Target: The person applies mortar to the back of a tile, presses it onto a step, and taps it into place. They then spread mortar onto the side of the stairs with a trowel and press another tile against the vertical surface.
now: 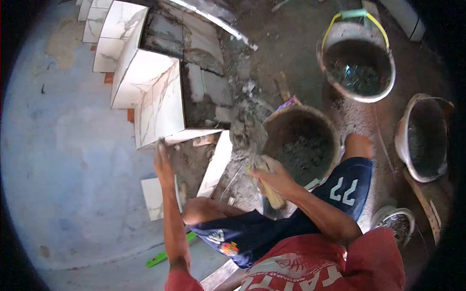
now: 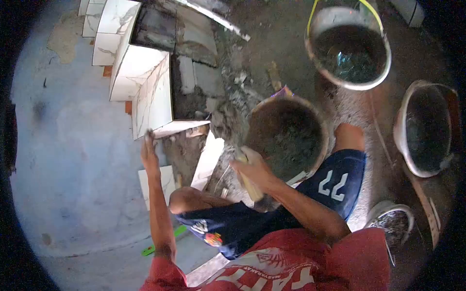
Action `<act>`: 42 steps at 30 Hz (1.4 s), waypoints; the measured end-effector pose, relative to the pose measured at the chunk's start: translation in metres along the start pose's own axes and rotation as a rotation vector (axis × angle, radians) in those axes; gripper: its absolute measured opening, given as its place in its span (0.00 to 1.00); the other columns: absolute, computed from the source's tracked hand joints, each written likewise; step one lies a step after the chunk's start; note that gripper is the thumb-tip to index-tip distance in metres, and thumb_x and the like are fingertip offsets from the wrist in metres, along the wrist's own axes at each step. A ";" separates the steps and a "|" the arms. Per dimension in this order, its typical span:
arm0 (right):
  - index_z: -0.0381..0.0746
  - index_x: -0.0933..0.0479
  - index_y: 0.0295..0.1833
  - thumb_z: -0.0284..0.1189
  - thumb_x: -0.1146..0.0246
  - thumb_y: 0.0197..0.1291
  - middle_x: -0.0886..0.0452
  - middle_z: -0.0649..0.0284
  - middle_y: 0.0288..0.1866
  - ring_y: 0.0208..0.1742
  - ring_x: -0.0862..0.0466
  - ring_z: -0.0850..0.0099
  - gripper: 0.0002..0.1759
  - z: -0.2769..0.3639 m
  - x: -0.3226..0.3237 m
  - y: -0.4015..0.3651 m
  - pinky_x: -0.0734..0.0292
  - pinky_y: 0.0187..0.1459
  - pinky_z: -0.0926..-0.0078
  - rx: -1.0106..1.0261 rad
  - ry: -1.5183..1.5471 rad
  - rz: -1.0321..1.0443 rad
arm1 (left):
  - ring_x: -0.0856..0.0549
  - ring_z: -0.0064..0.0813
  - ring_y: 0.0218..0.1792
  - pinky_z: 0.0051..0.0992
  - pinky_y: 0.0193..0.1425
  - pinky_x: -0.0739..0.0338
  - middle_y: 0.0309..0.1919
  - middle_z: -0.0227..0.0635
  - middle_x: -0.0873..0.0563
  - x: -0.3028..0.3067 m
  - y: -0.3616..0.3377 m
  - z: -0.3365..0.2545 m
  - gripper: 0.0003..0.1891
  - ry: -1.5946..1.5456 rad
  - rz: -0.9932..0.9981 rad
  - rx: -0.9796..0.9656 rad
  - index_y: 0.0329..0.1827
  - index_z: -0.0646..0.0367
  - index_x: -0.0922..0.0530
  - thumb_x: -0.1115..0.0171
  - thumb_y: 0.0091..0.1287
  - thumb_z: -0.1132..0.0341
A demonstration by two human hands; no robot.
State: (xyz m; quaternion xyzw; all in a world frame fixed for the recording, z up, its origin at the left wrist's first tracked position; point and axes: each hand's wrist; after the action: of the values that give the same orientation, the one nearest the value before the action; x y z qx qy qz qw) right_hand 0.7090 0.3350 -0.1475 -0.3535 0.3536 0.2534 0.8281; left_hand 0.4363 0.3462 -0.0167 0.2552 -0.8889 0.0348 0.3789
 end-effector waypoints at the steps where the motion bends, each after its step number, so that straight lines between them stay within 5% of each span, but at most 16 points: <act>1: 0.36 0.35 0.45 0.30 0.40 0.54 0.30 0.65 0.23 0.19 0.28 0.79 0.16 -0.008 -0.008 0.014 0.34 0.14 0.78 -0.010 0.031 0.012 | 0.34 0.35 0.62 0.28 0.65 0.43 0.61 0.46 0.32 0.003 0.029 0.015 0.30 0.095 0.011 -0.031 0.62 0.70 0.38 0.59 0.70 0.50; 12: 0.37 0.36 0.40 0.26 0.43 0.50 0.32 0.66 0.22 0.16 0.29 0.78 0.13 0.005 -0.029 0.115 0.32 0.16 0.78 0.200 0.346 -0.056 | 0.38 0.36 0.65 0.26 0.68 0.49 0.63 0.48 0.37 0.004 0.198 0.137 0.34 0.439 0.107 0.148 0.64 0.72 0.43 0.66 0.69 0.46; 16: 0.33 0.38 0.47 0.25 0.45 0.55 0.31 0.66 0.21 0.18 0.29 0.81 0.15 0.024 -0.029 0.104 0.32 0.17 0.80 0.519 0.227 -0.269 | 0.39 0.35 0.65 0.25 0.68 0.50 0.64 0.49 0.38 0.027 0.219 0.184 0.37 0.476 0.076 0.303 0.64 0.72 0.44 0.68 0.69 0.43; 18: 0.32 0.38 0.47 0.25 0.45 0.57 0.30 0.65 0.24 0.22 0.28 0.78 0.14 0.032 -0.032 0.100 0.30 0.23 0.80 0.737 0.179 -0.514 | 0.40 0.35 0.65 0.25 0.68 0.51 0.64 0.49 0.39 0.025 0.214 0.201 0.36 0.472 0.063 0.257 0.64 0.72 0.44 0.68 0.69 0.45; 22: 0.31 0.39 0.45 0.24 0.44 0.57 0.31 0.62 0.32 0.28 0.29 0.72 0.14 0.012 -0.051 0.134 0.30 0.33 0.75 0.736 0.117 -0.914 | 0.45 0.37 0.68 0.26 0.70 0.55 0.66 0.50 0.43 0.023 0.219 0.225 0.32 0.473 0.050 0.069 0.65 0.72 0.46 0.67 0.70 0.50; 25: 0.30 0.37 0.46 0.23 0.43 0.55 0.29 0.56 0.31 0.27 0.26 0.67 0.15 -0.009 -0.075 0.180 0.28 0.30 0.69 0.998 -0.020 -0.811 | 0.48 0.38 0.69 0.26 0.71 0.57 0.67 0.50 0.46 0.028 0.227 0.232 0.30 0.480 0.036 -0.028 0.65 0.72 0.47 0.67 0.71 0.52; 27: 0.38 0.36 0.46 0.26 0.42 0.51 0.27 0.56 0.25 0.28 0.23 0.59 0.17 -0.073 -0.087 0.217 0.28 0.30 0.64 0.676 -0.561 -0.491 | 0.41 0.38 0.65 0.26 0.68 0.51 0.63 0.49 0.38 0.034 0.223 0.240 0.30 0.434 0.046 -0.035 0.64 0.72 0.44 0.66 0.71 0.53; 29: 0.37 0.39 0.54 0.28 0.41 0.49 0.23 0.49 0.31 0.34 0.22 0.49 0.25 -0.068 -0.097 0.162 0.28 0.33 0.58 0.242 -0.451 -0.127 | 0.42 0.33 0.66 0.24 0.69 0.52 0.65 0.48 0.40 0.038 0.225 0.227 0.33 0.295 0.181 0.115 0.65 0.71 0.46 0.69 0.70 0.47; 31: 0.35 0.40 0.57 0.27 0.43 0.52 0.24 0.46 0.32 0.38 0.23 0.46 0.26 -0.083 -0.087 0.109 0.28 0.36 0.58 0.431 -0.513 -0.239 | 0.41 0.34 0.66 0.24 0.69 0.51 0.65 0.48 0.40 0.039 0.229 0.236 0.33 0.343 0.168 0.068 0.65 0.71 0.46 0.68 0.70 0.48; 33: 0.34 0.38 0.49 0.26 0.42 0.52 0.26 0.47 0.28 0.34 0.23 0.49 0.20 -0.054 -0.056 0.047 0.29 0.34 0.61 0.254 -0.486 -0.117 | 0.41 0.35 0.66 0.25 0.69 0.51 0.64 0.48 0.39 0.040 0.237 0.256 0.32 0.442 0.106 -0.036 0.65 0.71 0.45 0.67 0.71 0.49; 34: 0.34 0.37 0.45 0.24 0.42 0.51 0.28 0.50 0.26 0.29 0.24 0.52 0.16 -0.057 -0.037 0.024 0.30 0.32 0.61 0.339 -0.577 -0.139 | 0.41 0.36 0.66 0.26 0.69 0.51 0.64 0.49 0.39 0.041 0.242 0.268 0.31 0.482 0.078 -0.087 0.64 0.71 0.45 0.67 0.71 0.50; 35: 0.33 0.37 0.44 0.23 0.40 0.52 0.28 0.52 0.25 0.28 0.24 0.55 0.16 -0.029 -0.028 0.002 0.30 0.31 0.61 0.145 -0.741 -0.218 | 0.40 0.36 0.66 0.26 0.69 0.50 0.64 0.49 0.38 0.042 0.246 0.281 0.31 0.517 0.047 -0.128 0.64 0.72 0.44 0.66 0.71 0.51; 36: 0.34 0.38 0.51 0.35 0.42 0.56 0.24 0.42 0.32 0.36 0.21 0.47 0.22 -0.030 -0.005 -0.013 0.27 0.35 0.56 0.099 -0.789 -0.197 | 0.40 0.37 0.66 0.27 0.69 0.50 0.64 0.49 0.38 0.043 0.250 0.293 0.30 0.554 0.015 -0.160 0.64 0.72 0.44 0.66 0.71 0.52; 38: 0.35 0.35 0.50 0.40 0.41 0.57 0.23 0.44 0.30 0.34 0.21 0.46 0.24 0.017 0.013 -0.038 0.26 0.36 0.57 -0.051 -0.936 -0.271 | 0.39 0.38 0.65 0.28 0.69 0.50 0.63 0.50 0.37 0.045 0.257 0.312 0.29 0.618 -0.031 -0.234 0.63 0.72 0.43 0.65 0.71 0.53; 41: 0.35 0.32 0.44 0.35 0.43 0.55 0.23 0.48 0.29 0.31 0.20 0.52 0.16 0.051 0.051 -0.069 0.26 0.32 0.58 -0.023 -1.592 -0.400 | 0.44 0.39 0.68 0.28 0.70 0.54 0.65 0.49 0.40 0.043 0.253 0.312 0.27 0.574 0.037 -0.255 0.63 0.70 0.40 0.63 0.70 0.54; 42: 0.35 0.32 0.42 0.33 0.43 0.54 0.23 0.50 0.29 0.31 0.20 0.55 0.14 0.061 0.055 -0.068 0.25 0.31 0.59 -0.018 -1.758 -0.428 | 0.43 0.35 0.67 0.26 0.70 0.52 0.66 0.46 0.40 0.031 0.239 0.268 0.29 0.554 0.040 -0.116 0.65 0.69 0.44 0.65 0.71 0.53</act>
State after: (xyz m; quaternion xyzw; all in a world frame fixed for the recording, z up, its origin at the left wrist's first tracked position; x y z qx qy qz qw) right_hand 0.8135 0.3488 -0.1318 -0.0972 -0.4819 0.2754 0.8261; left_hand 0.1278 0.4719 -0.1537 0.1962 -0.7567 0.0596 0.6208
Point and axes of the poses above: each hand's wrist, its own y-axis towards the middle knuckle, its own x-axis out of the back of the hand, z = x × y
